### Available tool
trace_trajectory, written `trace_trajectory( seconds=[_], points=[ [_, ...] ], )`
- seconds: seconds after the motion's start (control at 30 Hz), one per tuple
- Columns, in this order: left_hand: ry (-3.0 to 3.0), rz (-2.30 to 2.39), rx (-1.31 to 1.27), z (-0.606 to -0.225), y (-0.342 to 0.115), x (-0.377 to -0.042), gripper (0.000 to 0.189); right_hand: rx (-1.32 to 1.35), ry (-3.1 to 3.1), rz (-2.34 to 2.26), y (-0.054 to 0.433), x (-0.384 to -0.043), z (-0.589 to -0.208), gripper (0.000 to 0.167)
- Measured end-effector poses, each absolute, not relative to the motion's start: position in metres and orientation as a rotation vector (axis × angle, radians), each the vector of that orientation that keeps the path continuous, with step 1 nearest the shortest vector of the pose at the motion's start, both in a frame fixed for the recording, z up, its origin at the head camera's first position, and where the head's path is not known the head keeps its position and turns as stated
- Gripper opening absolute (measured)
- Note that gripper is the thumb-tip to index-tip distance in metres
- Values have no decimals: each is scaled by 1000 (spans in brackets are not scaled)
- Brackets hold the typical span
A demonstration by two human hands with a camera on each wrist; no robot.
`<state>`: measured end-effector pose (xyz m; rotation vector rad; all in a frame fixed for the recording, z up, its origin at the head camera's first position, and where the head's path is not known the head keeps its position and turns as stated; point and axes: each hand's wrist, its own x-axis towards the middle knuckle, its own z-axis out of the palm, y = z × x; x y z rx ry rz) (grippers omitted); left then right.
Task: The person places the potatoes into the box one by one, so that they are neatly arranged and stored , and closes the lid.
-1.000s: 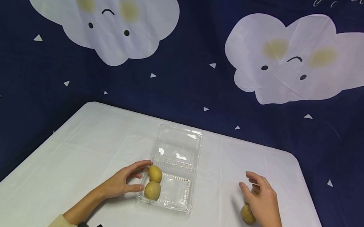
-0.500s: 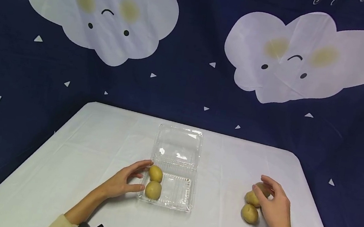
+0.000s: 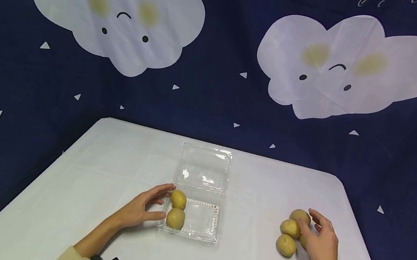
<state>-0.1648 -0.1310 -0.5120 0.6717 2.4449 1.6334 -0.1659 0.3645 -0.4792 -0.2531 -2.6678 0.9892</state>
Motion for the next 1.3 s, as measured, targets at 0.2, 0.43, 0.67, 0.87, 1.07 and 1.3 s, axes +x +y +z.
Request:
trace_trajectory(
  seconds=[0.2,0.43,0.67,0.87,1.07,1.3],
  points=[
    [2452,1634,660,-513,-132,-165,78,-271,-2672,1034,369,-160,-486,57],
    [2444,1633,646,-513,-131,-164,79,-305,-2725,1112,378,-152,-484,63],
    [2461,1627,639,-513,-132,-164,78,-364,-2799,1026,383,-147,-489,59],
    [2454,1620,638,-514,-132,-164,79,-340,-2873,935,389,-142,-493,61],
    [2479,1594,625,-516,-132,-164,79,-273,-2956,864,391,-140,-495,68],
    [2491,1581,610,-513,-132,-165,79,-228,-2972,846,392,-140,-497,69]
  ],
)
